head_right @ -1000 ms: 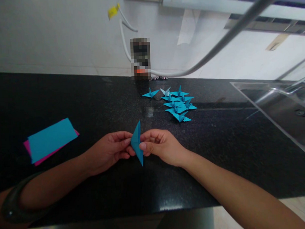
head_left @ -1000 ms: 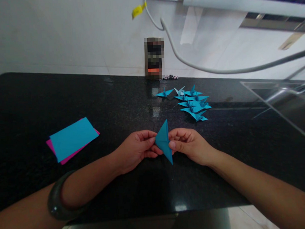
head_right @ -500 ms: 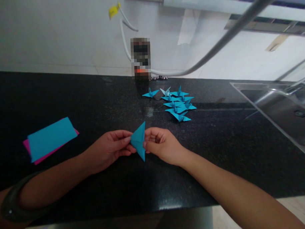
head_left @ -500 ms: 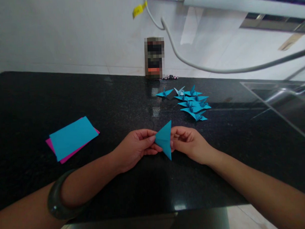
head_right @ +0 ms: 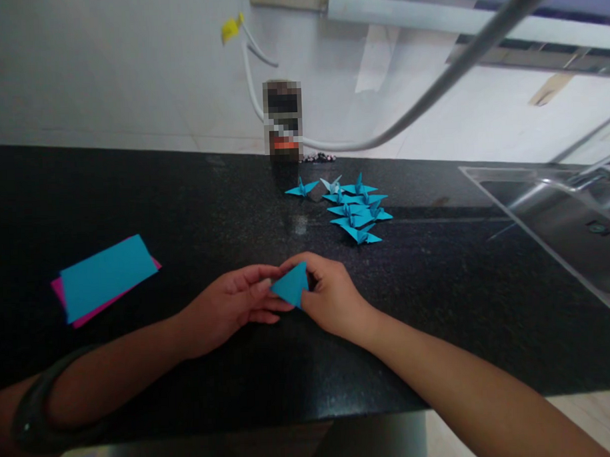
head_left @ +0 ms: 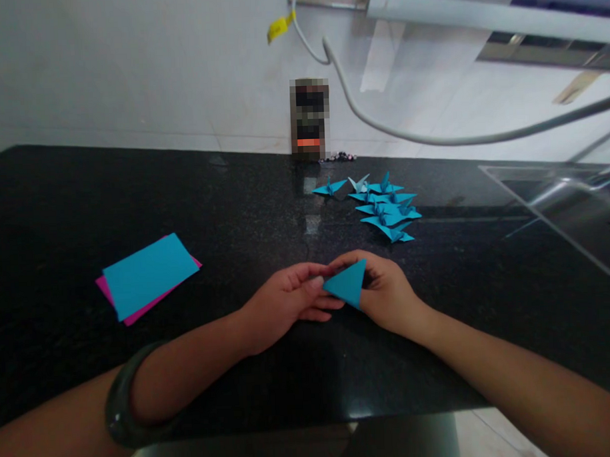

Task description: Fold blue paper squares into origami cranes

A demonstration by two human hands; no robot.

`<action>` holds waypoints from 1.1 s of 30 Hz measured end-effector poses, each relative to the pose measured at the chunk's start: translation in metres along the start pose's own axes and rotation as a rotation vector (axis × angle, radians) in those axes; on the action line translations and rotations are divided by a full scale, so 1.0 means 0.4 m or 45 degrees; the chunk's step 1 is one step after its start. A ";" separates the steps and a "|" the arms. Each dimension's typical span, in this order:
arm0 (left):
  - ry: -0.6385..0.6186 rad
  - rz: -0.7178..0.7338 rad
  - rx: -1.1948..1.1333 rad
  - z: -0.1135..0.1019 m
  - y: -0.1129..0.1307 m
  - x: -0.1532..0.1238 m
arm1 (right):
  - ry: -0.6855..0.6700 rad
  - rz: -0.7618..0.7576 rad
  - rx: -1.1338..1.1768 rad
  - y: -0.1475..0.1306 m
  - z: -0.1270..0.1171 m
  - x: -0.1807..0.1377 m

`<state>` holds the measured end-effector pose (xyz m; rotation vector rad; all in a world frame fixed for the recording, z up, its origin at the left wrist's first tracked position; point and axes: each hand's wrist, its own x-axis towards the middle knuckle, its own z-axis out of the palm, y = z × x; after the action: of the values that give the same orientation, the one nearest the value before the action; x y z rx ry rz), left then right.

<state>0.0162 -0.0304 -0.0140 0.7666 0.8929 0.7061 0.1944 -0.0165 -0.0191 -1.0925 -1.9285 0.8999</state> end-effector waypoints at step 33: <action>0.299 0.266 0.114 -0.025 0.007 0.003 | -0.235 0.496 0.629 -0.010 -0.010 0.012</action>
<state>0.0074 -0.0252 -0.0161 0.8775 1.0723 0.9599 0.1945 -0.0130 -0.0126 -1.1209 -1.5214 1.6387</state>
